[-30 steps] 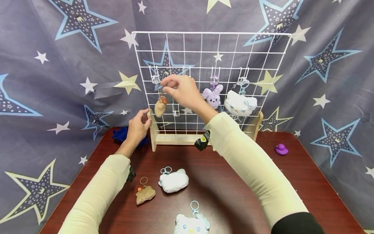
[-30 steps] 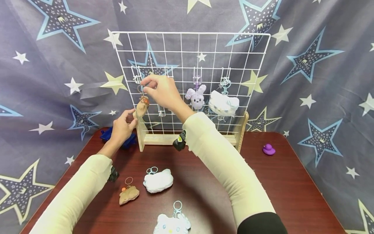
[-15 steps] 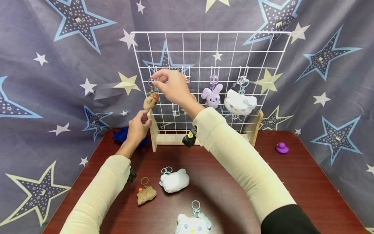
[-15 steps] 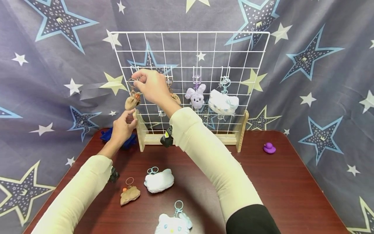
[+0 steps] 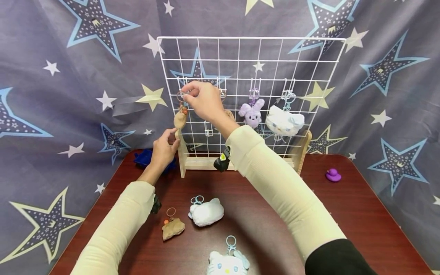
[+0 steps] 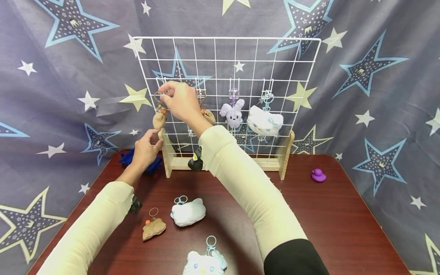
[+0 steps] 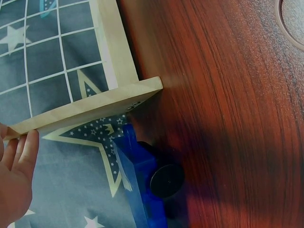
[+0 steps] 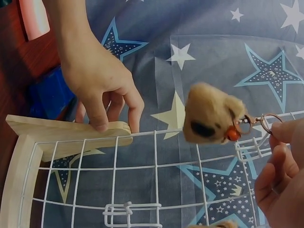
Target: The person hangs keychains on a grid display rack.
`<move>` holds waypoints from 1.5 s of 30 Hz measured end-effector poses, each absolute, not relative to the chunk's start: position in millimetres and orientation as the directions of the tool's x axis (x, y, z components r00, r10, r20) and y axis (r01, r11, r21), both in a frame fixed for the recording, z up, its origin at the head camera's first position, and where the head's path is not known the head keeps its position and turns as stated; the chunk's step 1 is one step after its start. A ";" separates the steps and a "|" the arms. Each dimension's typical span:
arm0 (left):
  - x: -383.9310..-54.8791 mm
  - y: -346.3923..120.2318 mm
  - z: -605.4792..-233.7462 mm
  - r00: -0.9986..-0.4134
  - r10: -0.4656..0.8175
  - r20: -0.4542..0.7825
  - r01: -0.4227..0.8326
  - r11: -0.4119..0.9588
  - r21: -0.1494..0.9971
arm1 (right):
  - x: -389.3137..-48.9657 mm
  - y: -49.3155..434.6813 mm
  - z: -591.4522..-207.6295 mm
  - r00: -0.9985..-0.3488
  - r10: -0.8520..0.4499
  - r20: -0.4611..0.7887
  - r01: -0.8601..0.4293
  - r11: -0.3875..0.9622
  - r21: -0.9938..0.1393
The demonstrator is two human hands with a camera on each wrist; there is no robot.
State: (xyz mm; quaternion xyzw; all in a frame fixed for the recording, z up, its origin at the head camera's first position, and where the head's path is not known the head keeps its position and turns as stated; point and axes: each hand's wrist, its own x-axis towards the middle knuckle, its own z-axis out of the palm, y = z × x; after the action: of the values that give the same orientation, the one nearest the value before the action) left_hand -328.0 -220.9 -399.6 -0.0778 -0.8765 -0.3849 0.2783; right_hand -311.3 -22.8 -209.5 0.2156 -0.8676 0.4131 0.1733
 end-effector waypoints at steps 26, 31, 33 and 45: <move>-328.1 -216.2 -399.2 -0.827 -0.088 0.555 0.358 0.678 0.642 | -304.9 -1.6 -217.4 -0.816 -0.321 0.480 -0.574 0.540 -0.615; -326.8 -216.2 -396.7 -0.839 -0.106 0.533 0.327 0.685 0.652 | -297.7 10.5 -222.7 -0.785 -0.374 0.494 -0.619 0.520 -0.589; -325.8 -215.9 -394.6 -0.851 -0.107 0.515 0.310 0.688 0.656 | -295.2 16.2 -226.3 -0.782 -0.388 0.488 -0.623 0.520 -0.584; -317.5 -214.7 -377.4 -0.906 -0.086 0.415 0.244 0.695 0.677 | -283.0 63.0 -257.2 -0.791 -0.442 0.423 -0.607 0.484 -0.630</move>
State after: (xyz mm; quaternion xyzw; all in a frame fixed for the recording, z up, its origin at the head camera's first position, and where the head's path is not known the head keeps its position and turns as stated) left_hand -317.5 -214.7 -377.4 -0.0442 -0.8956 -0.3883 0.2126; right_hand -283.0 63.0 -257.2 0.3065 -0.8553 0.4051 0.1022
